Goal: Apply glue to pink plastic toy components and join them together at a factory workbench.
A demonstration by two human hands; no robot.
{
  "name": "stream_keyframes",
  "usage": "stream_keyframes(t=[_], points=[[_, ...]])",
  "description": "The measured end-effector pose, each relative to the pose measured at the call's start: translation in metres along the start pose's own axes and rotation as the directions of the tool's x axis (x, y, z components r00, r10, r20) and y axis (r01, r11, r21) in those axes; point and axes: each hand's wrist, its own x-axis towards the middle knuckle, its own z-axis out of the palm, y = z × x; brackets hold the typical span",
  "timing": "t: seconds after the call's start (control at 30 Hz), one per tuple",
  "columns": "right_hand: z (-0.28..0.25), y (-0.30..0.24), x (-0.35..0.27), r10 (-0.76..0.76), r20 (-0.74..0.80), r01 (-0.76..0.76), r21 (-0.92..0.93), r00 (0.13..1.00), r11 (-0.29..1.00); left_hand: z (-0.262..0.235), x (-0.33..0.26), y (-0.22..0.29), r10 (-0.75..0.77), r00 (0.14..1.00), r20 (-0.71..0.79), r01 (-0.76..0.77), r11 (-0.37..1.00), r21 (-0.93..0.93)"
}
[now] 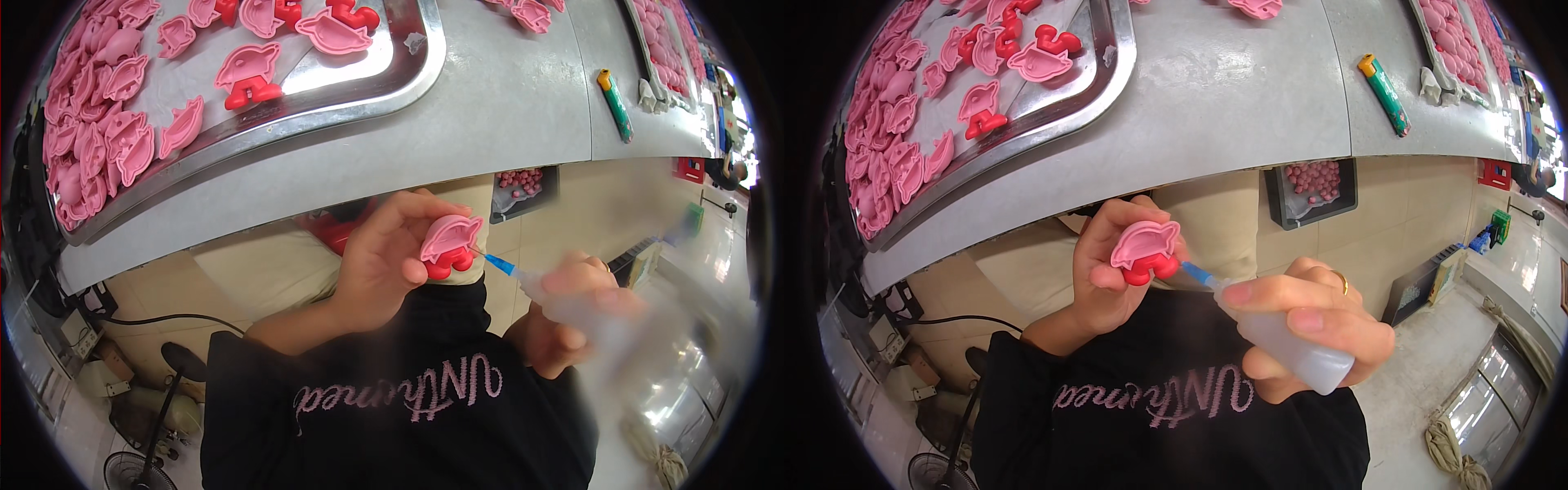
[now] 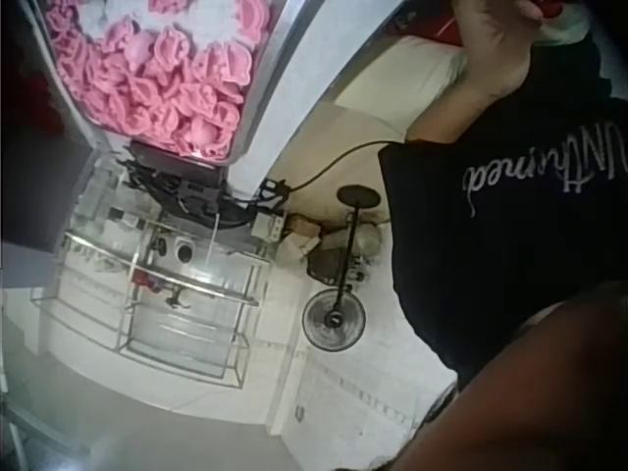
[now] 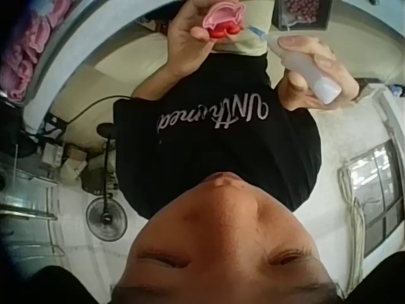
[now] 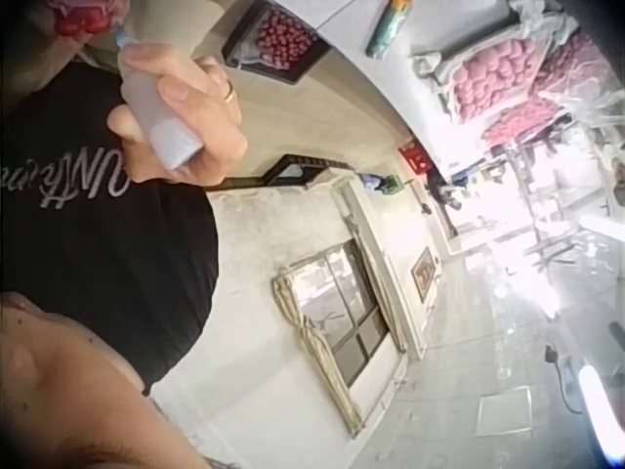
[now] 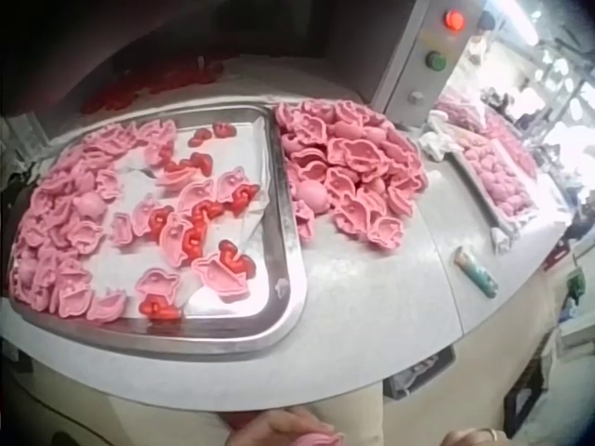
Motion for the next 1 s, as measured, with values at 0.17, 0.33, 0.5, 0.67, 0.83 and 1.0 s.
stream_keyframes(t=[0.17, 0.33, 0.5, 0.67, 0.83, 1.0], points=[[0.001, 0.002, 0.001, -0.016, 0.008, 0.016, 0.027, 1.000, 1.000, 0.000, 0.000, 0.000, -0.001, 1.000, -0.005, 0.002, 1.000, 0.005], [0.001, -0.001, 0.004, -0.008, 0.019, 0.007, 0.031, 1.000, 0.999, 0.000, 0.000, 0.001, -0.015, 1.000, 0.008, 0.015, 1.000, -0.003], [0.006, 0.001, 0.000, -0.001, -0.051, 0.002, 0.005, 0.999, 1.000, 0.000, 0.000, -0.002, -0.004, 1.000, 0.002, 0.004, 1.000, -0.010], [0.007, 0.000, 0.000, 0.016, -0.087, -0.016, 0.001, 0.996, 1.000, 0.001, 0.001, 0.000, -0.001, 1.000, -0.007, 0.000, 1.000, -0.011], [0.008, 0.001, 0.000, 0.005, -0.155, 0.005, 0.060, 0.988, 0.998, 0.002, 0.001, -0.001, 0.015, 1.000, 0.000, -0.015, 1.000, -0.021], [0.011, 0.003, 0.001, -0.013, -0.137, 0.036, 0.170, 0.991, 0.985, 0.003, 0.002, -0.003, 0.023, 1.000, -0.014, -0.023, 0.999, -0.029]])
